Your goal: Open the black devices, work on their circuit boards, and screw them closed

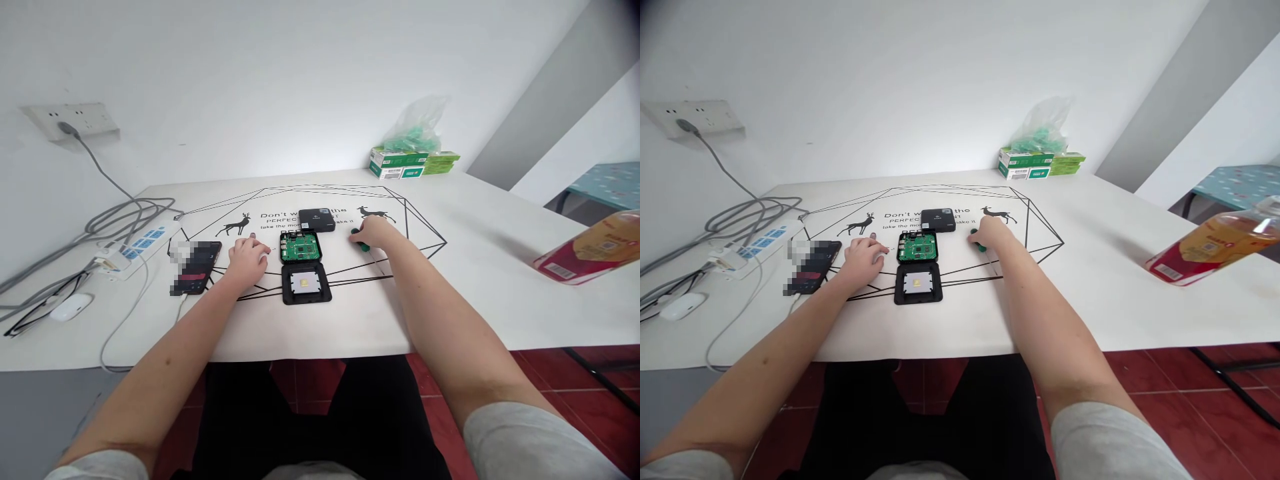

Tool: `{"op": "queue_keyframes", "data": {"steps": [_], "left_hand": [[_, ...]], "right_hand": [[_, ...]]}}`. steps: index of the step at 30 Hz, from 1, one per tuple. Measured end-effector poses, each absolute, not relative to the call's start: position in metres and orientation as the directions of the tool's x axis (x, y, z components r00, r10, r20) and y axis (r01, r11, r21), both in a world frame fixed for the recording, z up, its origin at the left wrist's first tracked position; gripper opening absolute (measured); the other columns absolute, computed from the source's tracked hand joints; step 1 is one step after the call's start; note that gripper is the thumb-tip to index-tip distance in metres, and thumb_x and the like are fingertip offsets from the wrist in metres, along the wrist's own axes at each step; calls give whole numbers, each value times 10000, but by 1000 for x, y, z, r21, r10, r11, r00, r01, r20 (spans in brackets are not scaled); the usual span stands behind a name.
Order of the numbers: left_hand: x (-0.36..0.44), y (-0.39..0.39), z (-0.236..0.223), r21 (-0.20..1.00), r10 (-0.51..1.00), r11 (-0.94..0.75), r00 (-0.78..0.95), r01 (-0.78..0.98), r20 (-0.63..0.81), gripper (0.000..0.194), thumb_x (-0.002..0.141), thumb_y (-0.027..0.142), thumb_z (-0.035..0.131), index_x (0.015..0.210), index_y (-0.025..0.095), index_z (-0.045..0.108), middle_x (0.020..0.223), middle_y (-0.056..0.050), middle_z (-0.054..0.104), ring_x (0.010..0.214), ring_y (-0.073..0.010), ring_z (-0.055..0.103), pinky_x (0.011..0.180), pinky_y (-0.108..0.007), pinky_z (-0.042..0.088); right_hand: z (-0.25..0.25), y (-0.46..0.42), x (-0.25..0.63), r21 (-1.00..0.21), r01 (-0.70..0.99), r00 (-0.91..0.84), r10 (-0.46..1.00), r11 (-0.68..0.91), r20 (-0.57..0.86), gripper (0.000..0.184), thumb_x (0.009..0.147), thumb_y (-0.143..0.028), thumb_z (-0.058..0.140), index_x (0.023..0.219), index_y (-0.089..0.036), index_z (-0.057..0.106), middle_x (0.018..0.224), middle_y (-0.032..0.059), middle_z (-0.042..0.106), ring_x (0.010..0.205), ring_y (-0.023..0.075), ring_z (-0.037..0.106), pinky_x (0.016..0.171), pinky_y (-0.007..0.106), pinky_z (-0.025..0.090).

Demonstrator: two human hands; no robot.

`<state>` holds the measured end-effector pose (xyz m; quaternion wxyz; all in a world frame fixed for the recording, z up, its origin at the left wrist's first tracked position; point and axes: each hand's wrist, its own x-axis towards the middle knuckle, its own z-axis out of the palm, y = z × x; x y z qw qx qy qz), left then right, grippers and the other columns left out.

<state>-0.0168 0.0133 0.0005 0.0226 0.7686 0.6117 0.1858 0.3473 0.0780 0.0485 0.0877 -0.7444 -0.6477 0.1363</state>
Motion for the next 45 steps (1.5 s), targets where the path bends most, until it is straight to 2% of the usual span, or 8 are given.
{"op": "queue_keyframes", "data": {"steps": [2, 5, 7, 11, 23, 29, 36, 45], "left_hand": [[-18, 15, 0, 282, 945, -256, 177, 925, 276, 309, 930, 236, 611, 1139, 295, 829, 1323, -149, 714, 1395, -441, 482, 1134, -648, 427], [-18, 15, 0, 300, 947, -248, 164, 921, 278, 257, 921, 244, 633, 1086, 287, 826, 1299, -148, 720, 1393, -442, 480, 1135, -653, 425], [-17, 16, -1, 304, 949, -241, 159, 922, 271, 233, 918, 247, 645, 1067, 281, 821, 1291, -147, 722, 1391, -442, 481, 1136, -656, 425], [-18, 18, -2, 299, 948, -241, 159, 923, 275, 218, 928, 249, 642, 1054, 288, 815, 1283, -142, 728, 1374, -436, 491, 1109, -639, 455], [-17, 19, -1, 303, 956, -218, 140, 928, 260, 304, 932, 175, 591, 1128, 274, 801, 1359, -156, 707, 1415, -438, 481, 1106, -648, 456], [-17, 19, 2, 413, 945, -238, 111, 879, 308, 268, 878, 186, 640, 1100, 272, 761, 1310, -137, 734, 1404, -429, 514, 1134, -646, 447], [-11, 13, 13, 913, 977, -207, 19, 351, 214, 277, 838, 281, 687, 1104, 207, 706, 1107, -100, 777, 1035, -269, 731, 951, -444, 578], [4, -5, 21, 994, 993, -110, 48, 6, 110, 409, 711, 364, 973, 1023, 169, 794, 924, -73, 791, 866, -206, 734, 891, -388, 590]], "right_hand": [[52, 73, 342, -529, 837, 125, 990, -143, -69, 262, 859, -357, 831, 731, -184, 680, 645, 73, 672, 635, 208, 626, 619, 347, 514], [57, 65, 327, -928, 372, 51, 999, -12, 8, 324, 901, -373, 826, 705, -198, 636, 553, 0, 591, 511, 117, 518, 541, 282, 469], [56, 60, 312, -999, 13, -22, 999, 38, 37, 335, 897, -413, 863, 762, -191, 651, 590, 0, 631, 528, 100, 563, 529, 238, 503], [45, 50, 276, -970, -238, -149, 985, 52, 89, 472, 738, -508, 1010, 845, -191, 677, 727, 16, 744, 642, 113, 716, 614, 223, 627], [22, 35, 241, -979, -178, -263, 954, 101, 146, 420, 741, -365, 980, 1024, -219, 706, 927, -19, 762, 808, 145, 802, 841, 327, 720], [26, 36, 245, -972, -201, -225, 960, 121, 166, 477, 728, -427, 991, 1043, -220, 698, 920, -11, 754, 822, 157, 799, 848, 344, 714], [36, 39, 253, -942, -322, -118, 983, 96, 140, 499, 730, -503, 990, 993, -216, 677, 787, -30, 738, 750, 120, 772, 736, 241, 652], [43, 36, 253, -934, -345, -92, 987, 93, 132, 420, 806, -493, 941, 956, -225, 656, 765, -31, 746, 700, 101, 733, 716, 225, 621]]}}
